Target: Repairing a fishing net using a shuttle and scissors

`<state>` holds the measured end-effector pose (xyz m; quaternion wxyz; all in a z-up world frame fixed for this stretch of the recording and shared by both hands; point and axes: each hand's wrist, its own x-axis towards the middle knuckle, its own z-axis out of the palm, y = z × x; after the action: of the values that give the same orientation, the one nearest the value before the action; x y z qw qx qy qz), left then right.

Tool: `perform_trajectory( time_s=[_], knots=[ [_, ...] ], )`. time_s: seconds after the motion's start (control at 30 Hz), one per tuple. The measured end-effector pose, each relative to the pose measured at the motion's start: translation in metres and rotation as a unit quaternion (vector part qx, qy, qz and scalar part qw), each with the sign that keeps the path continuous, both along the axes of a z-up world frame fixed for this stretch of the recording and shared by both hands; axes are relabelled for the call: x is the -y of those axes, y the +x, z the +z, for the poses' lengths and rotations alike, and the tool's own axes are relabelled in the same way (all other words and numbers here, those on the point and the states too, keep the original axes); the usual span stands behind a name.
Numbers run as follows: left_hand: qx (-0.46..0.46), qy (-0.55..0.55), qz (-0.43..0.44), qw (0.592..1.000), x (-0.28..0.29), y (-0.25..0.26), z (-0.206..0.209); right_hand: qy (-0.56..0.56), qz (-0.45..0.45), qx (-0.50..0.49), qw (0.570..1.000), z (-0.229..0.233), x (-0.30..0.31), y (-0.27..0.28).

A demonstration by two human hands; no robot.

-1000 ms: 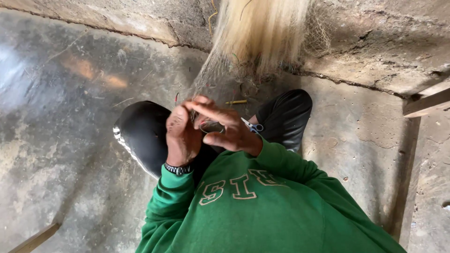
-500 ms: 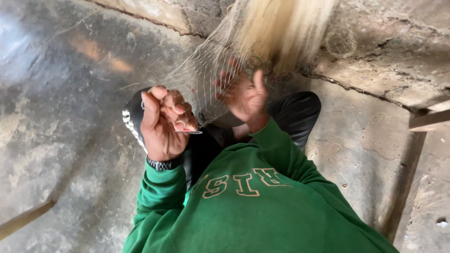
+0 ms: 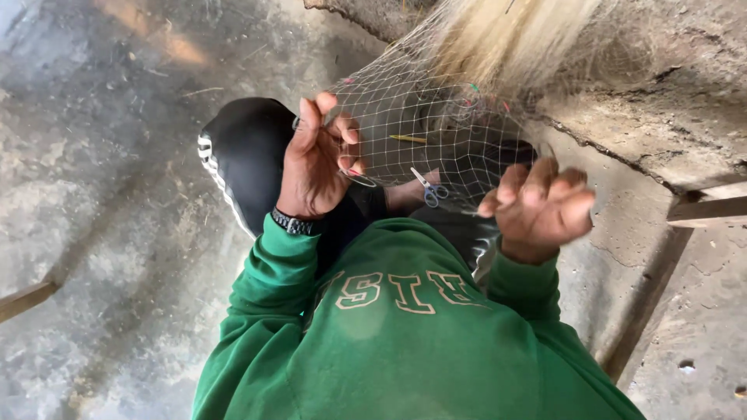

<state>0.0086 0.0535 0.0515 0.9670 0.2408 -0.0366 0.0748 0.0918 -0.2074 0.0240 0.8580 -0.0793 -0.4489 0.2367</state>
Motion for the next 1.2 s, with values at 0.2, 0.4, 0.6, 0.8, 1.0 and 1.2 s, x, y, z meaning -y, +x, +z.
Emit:
perform_trajectory(
  time_s=[0.2, 0.4, 0.6, 0.8, 1.0, 1.2],
  knots=[
    [-0.075, 0.007, 0.045, 0.996, 0.039, -0.003, -0.019, -0.094, -0.208, 0.082, 0.970, 0.029, -0.070, -0.046],
    [-0.120, 0.045, -0.065, 0.990, 0.076, -0.025, -0.018, -0.255, -0.425, 0.248, 0.833, 0.044, -0.115, -0.043],
    [0.049, 0.154, -0.064, 0.985, 0.065, -0.006, -0.026, -0.295, -0.508, 0.360, 0.725, 0.041, -0.111, -0.038],
    [0.068, 0.113, 0.086, 0.987, 0.068, -0.001, -0.011, -0.244, -0.595, 0.376, 0.667, 0.029, -0.107, -0.032],
    [0.097, 0.051, 0.172, 0.979, 0.072, -0.004, -0.002, -0.257, -0.550, 0.350, 0.713, 0.002, -0.111, -0.034],
    [0.123, 0.028, 0.226, 0.966, 0.059, -0.006, -0.015, -0.286, -0.471, 0.259, 0.793, -0.020, -0.116, -0.033]
  ],
)
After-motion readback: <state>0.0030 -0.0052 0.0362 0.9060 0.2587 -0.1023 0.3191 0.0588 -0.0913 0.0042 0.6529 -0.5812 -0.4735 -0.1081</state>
